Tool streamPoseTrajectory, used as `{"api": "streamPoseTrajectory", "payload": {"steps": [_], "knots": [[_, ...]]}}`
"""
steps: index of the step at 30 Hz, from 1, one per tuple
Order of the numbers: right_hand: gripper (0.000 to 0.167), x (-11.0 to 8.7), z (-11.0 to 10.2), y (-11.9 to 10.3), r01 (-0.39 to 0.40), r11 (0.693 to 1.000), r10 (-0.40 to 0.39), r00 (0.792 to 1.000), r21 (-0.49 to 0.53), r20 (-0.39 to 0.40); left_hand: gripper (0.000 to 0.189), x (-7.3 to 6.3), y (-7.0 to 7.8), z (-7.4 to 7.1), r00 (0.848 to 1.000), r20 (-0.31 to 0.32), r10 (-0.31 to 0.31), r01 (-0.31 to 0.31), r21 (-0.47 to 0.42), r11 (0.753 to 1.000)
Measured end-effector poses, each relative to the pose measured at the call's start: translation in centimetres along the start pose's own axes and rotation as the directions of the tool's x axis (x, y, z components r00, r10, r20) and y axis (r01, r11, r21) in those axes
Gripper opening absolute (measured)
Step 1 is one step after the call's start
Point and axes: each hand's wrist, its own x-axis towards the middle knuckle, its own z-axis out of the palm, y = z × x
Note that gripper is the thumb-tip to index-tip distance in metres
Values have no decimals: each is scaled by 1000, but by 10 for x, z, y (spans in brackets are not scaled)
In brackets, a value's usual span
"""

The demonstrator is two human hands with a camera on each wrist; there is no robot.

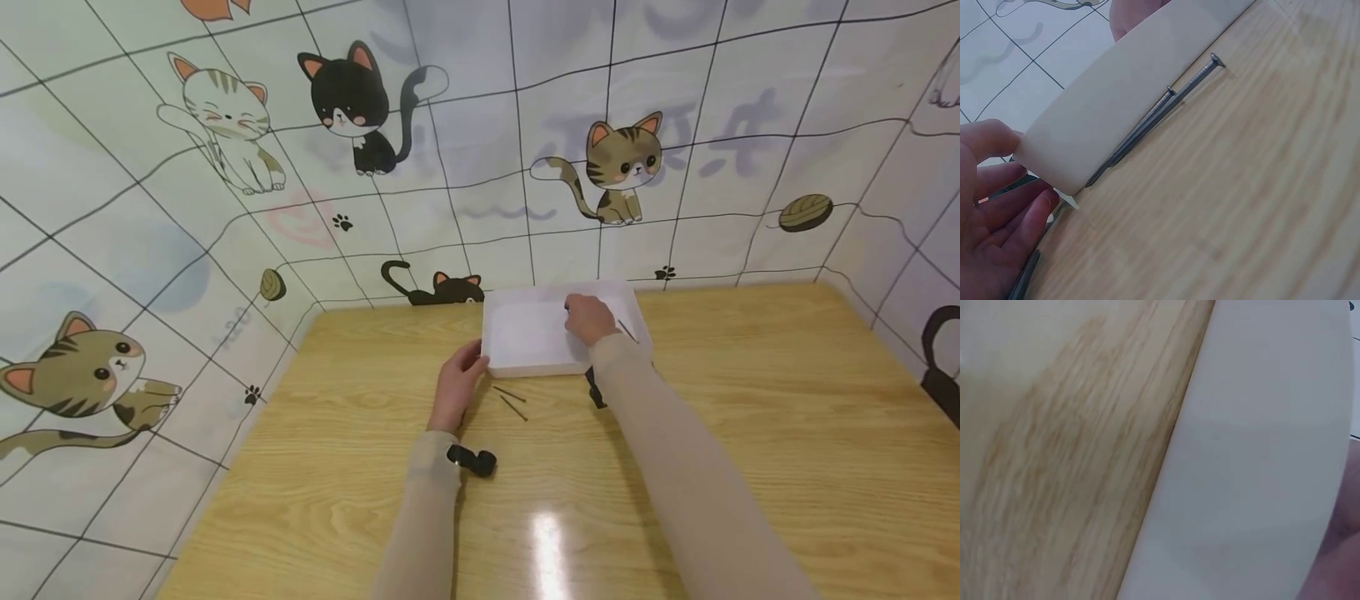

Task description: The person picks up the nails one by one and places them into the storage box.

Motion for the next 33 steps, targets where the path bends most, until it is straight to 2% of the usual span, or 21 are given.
{"api": "streamPoseTrajectory", "payload": {"steps": [4,9,17,22,27,33], "knots": [[35,-1,2,2,-13,1000,13,1000,25,-10,41,0,-1,0,1000,-2,-6,6,2,1000],[36,0,3,6,-37,998,36,999,58,15,41,0,-1,1,1000,2,-7,7,-2,1000],[37,4,6,12,-31,997,28,999,71,39,42,1,-1,1,1000,4,7,-7,-20,1000],[36,2,3,12,-14,999,13,1000,45,21,42,-1,1,1,1000,5,11,-11,-22,1000],[36,-1,-4,9,-17,997,18,1000,74,-11,41,0,2,1,1000,3,14,-14,-16,1000],[38,0,-9,5,-21,997,23,999,75,-24,42,1,3,0,1000,-3,-10,10,8,1000]]}}
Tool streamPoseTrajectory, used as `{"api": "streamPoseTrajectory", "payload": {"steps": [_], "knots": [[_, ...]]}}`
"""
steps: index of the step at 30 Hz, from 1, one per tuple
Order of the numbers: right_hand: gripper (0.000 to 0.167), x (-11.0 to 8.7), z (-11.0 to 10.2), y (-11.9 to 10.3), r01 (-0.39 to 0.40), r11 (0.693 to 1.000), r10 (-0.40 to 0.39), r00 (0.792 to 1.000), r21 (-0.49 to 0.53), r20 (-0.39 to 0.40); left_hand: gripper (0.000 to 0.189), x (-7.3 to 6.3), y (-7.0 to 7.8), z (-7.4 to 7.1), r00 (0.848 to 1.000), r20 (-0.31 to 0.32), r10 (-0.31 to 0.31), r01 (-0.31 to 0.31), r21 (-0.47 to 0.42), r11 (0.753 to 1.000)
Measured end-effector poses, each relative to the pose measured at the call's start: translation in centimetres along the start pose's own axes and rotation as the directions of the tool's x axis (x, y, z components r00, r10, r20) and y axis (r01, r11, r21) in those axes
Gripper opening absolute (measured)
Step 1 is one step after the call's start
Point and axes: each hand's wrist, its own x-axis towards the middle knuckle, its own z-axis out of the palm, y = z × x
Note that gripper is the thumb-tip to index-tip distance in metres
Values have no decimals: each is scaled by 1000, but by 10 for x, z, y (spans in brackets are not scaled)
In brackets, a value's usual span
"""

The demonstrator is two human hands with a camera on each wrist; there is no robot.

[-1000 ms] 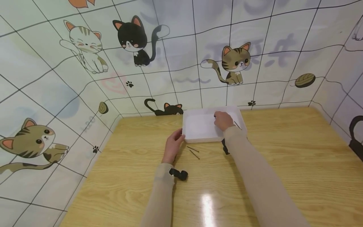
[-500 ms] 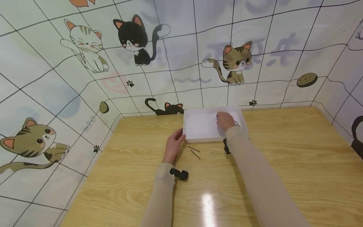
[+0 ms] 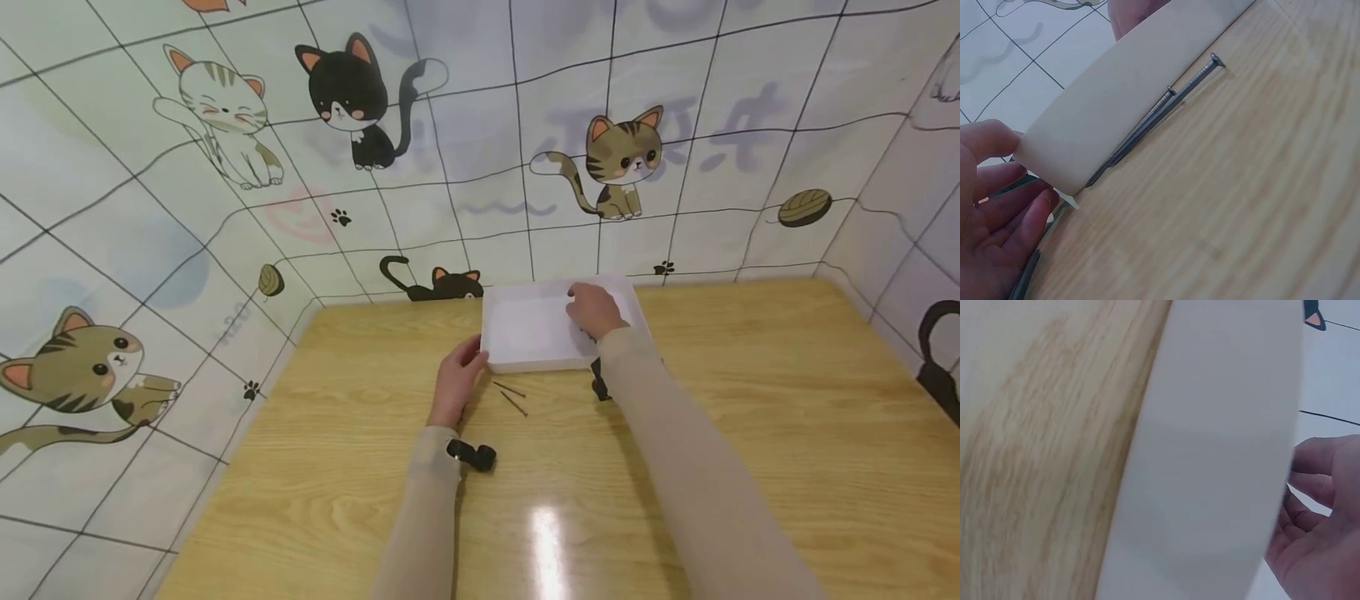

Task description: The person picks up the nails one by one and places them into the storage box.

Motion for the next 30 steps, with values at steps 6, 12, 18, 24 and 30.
{"api": "streamPoseTrajectory", "payload": {"steps": [6,12,18,24,30], "knots": [[38,-12,-14,-13,13,999,-11,999,46,-41,41,1,2,-1,1000,-13,2,-2,9,1000],[36,-33,-23,-26,71,994,-63,993,78,-97,40,1,1,0,1000,-7,0,0,-1,1000],[35,-55,-21,-35,133,981,-110,981,143,-159,41,-1,-2,2,1000,-2,-11,11,-5,1000],[34,-76,-12,-42,194,957,-147,965,216,-217,40,-2,-2,1,1000,1,-9,9,-18,1000],[33,-89,-1,-47,201,949,-147,964,243,-223,41,-2,-2,2,1000,9,5,-5,-24,1000]]}}
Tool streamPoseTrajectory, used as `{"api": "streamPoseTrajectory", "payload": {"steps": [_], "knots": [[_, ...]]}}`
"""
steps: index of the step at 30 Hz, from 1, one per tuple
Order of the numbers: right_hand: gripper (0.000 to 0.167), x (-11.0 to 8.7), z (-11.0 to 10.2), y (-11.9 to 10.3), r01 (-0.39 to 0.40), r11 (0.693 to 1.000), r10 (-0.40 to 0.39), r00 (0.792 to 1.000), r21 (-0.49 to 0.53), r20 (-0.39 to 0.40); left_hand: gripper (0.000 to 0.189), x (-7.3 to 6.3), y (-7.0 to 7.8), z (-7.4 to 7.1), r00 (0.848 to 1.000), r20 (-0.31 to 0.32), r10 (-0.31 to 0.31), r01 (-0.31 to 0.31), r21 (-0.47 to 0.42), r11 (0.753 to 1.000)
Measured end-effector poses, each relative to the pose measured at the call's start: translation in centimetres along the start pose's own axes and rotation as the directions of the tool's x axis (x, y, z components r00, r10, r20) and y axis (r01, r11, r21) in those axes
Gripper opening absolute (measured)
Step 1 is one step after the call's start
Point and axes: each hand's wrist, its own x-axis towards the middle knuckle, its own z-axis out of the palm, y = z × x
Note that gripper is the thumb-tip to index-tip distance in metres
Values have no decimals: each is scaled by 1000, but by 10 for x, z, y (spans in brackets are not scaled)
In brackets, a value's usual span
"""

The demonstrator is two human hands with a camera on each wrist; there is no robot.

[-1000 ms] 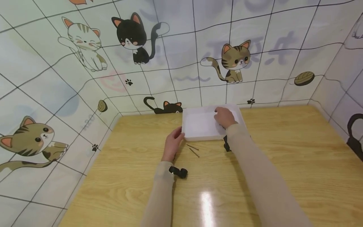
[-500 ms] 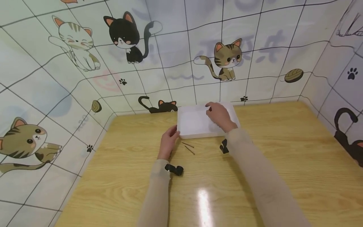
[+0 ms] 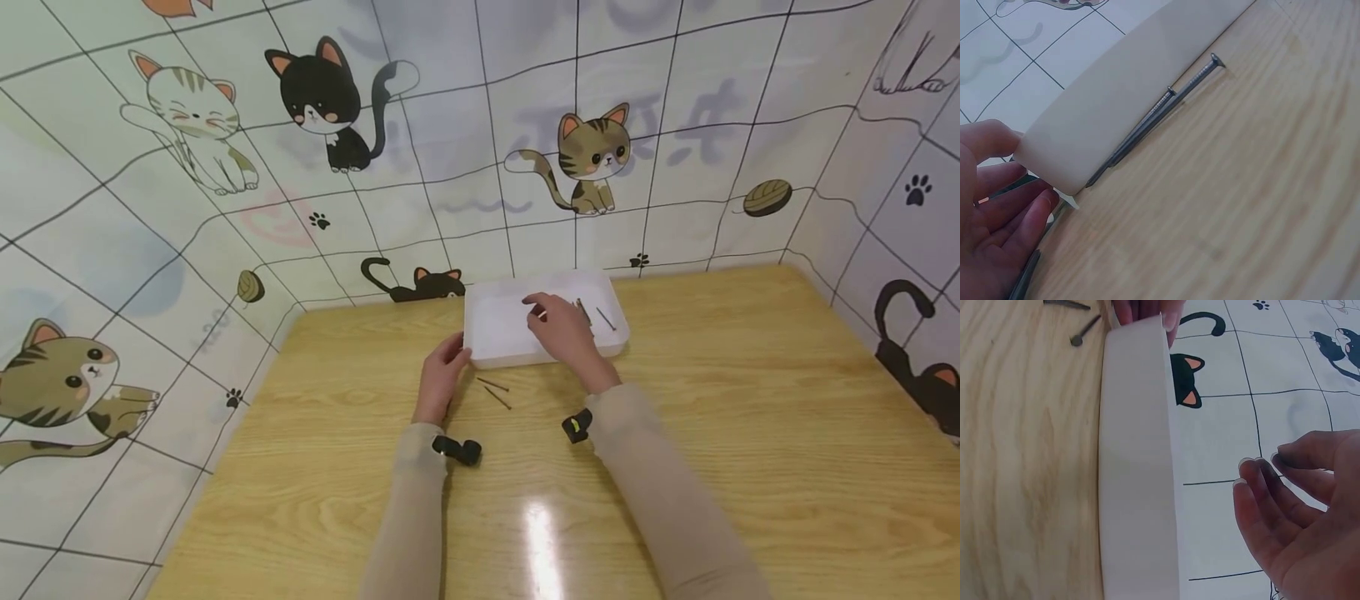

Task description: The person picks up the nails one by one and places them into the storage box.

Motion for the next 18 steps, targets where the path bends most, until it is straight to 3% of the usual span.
{"api": "streamPoseTrajectory", "payload": {"steps": [18], "knots": [[28,-16,28,-5,-28,991,27,1000,133,13,40,0,1,-1,1000,0,-1,1,-9,1000]]}}
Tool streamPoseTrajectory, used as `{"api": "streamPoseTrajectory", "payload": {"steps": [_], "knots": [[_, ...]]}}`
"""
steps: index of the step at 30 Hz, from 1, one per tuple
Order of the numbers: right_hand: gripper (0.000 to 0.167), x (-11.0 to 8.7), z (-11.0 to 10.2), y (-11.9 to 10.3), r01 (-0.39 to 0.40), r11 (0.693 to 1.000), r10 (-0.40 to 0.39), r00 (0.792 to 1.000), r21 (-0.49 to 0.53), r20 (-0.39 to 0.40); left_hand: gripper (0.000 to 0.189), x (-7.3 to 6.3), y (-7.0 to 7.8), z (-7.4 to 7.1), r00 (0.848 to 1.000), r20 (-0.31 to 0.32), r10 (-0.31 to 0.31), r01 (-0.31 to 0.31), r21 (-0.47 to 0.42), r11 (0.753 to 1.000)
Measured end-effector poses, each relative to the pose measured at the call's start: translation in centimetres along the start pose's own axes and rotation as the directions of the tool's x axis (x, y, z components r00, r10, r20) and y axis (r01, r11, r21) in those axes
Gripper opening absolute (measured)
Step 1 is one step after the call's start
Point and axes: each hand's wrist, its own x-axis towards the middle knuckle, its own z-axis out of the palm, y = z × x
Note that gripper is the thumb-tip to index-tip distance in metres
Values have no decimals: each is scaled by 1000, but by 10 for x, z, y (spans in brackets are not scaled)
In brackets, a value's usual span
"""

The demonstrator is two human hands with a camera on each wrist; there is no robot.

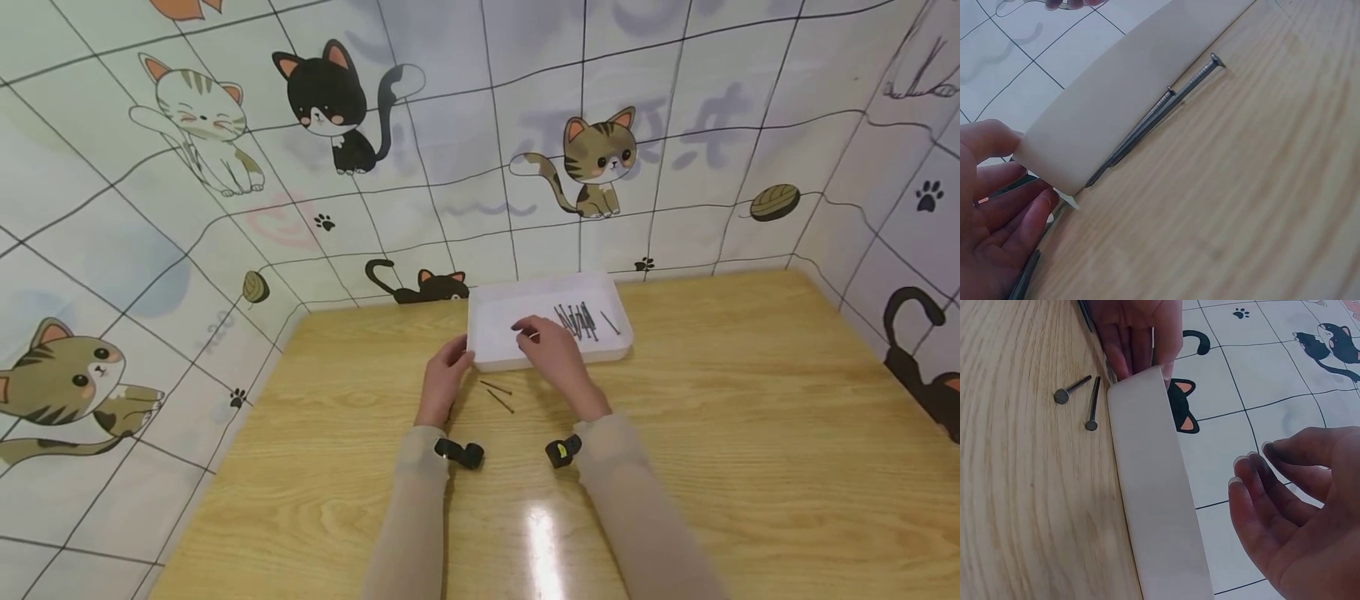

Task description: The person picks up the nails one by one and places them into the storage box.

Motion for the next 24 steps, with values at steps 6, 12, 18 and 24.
{"api": "streamPoseTrajectory", "payload": {"steps": [6,12,18,24], "knots": [[27,-6,3,-2,-15,999,15,1000,32,6,41,0,0,0,1000,1,10,-10,2,1000],[29,-10,7,-1,-48,997,47,999,53,28,42,0,-1,0,1000,1,6,-6,5,1000],[28,-10,11,2,-43,997,41,998,59,44,41,0,-2,0,1000,1,3,-3,-2,1000],[25,-8,17,3,-7,1000,7,991,4,131,42,1,-1,-2,1000,8,1,-1,17,1000]]}}
